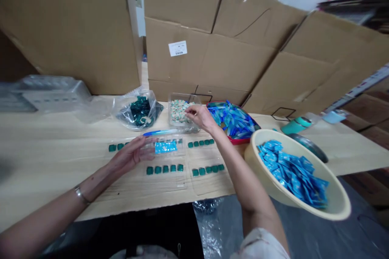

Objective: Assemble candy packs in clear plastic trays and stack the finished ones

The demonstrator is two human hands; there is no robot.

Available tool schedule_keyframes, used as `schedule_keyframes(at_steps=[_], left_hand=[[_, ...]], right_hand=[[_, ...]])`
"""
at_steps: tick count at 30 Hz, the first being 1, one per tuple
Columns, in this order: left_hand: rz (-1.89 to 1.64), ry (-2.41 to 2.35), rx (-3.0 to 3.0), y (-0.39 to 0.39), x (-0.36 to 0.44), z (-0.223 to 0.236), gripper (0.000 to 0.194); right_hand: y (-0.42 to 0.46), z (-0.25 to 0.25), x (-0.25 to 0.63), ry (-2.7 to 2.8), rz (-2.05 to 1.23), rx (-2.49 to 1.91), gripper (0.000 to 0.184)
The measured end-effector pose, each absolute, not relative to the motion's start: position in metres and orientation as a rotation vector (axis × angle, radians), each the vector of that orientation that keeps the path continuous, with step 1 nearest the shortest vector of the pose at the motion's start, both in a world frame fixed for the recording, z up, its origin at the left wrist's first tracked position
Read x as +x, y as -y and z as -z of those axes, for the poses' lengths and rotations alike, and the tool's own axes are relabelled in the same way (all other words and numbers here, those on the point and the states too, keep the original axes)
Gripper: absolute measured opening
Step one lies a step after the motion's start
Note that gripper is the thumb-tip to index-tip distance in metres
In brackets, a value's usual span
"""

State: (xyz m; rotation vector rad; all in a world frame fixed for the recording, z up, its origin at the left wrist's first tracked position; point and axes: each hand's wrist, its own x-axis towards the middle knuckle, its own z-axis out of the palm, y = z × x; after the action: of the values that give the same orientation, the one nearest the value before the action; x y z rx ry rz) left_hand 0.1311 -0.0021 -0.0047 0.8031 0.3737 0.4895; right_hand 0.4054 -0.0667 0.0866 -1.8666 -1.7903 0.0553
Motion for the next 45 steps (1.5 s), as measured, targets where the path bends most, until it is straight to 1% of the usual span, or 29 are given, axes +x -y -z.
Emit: schedule_keyframes(at_steps=[3,5,7,11,15,18,22,26,28,31,37,41,45], left_hand=[[-0.502,-0.362,0.783,-0.001,0.131,0.007,0.018],[-0.504,-0.352,0.775,-0.001,0.131,0.008,0.020],[-0.506,-0.360,0.777,0.000,0.131,0.008,0.022],[-0.482,-0.391,0.782,0.001,0.130,0.007,0.027],[-0.461,-0.378,0.776,0.000,0.130,0.008,0.029],[-0.456,-0.404,0.786,-0.002,0.131,0.009,0.029],[-0.436,-0.435,0.800,-0.003,0.131,0.007,0.030],[-0.382,-0.448,0.817,0.000,0.130,0.003,0.026],[-0.350,-0.453,0.815,0.002,0.130,0.001,0.026],[-0.318,-0.463,0.801,0.003,0.130,0.000,0.024],[-0.260,-0.491,0.758,0.003,0.130,0.001,0.025],[-0.240,-0.520,0.723,0.003,0.131,0.001,0.027],[-0.219,-0.559,0.709,0.003,0.132,0.001,0.035]], right_hand=[[0.087,-0.091,0.357,2.090,-0.187,-1.503,0.020],[0.103,-0.086,0.328,2.321,-0.184,-1.404,0.024],[0.112,-0.077,0.313,2.433,-0.089,-1.451,0.028],[0.114,-0.066,0.313,2.430,0.059,-1.545,0.031],[0.111,-0.068,0.312,2.555,0.071,-1.425,0.032],[0.113,-0.068,0.310,2.598,0.048,-1.475,0.032],[0.108,-0.074,0.340,2.443,0.102,-1.521,0.027],[0.079,-0.080,0.406,2.089,0.256,-1.870,0.023],[0.059,-0.077,0.437,2.109,0.225,-2.033,0.022],[0.033,-0.064,0.465,2.338,0.102,-2.128,0.019],[0.012,-0.047,0.486,2.533,0.000,-2.145,0.009],[0.008,-0.044,0.499,2.570,-0.099,-2.022,0.013],[0.001,-0.046,0.505,2.688,-0.177,-1.906,0.017]])
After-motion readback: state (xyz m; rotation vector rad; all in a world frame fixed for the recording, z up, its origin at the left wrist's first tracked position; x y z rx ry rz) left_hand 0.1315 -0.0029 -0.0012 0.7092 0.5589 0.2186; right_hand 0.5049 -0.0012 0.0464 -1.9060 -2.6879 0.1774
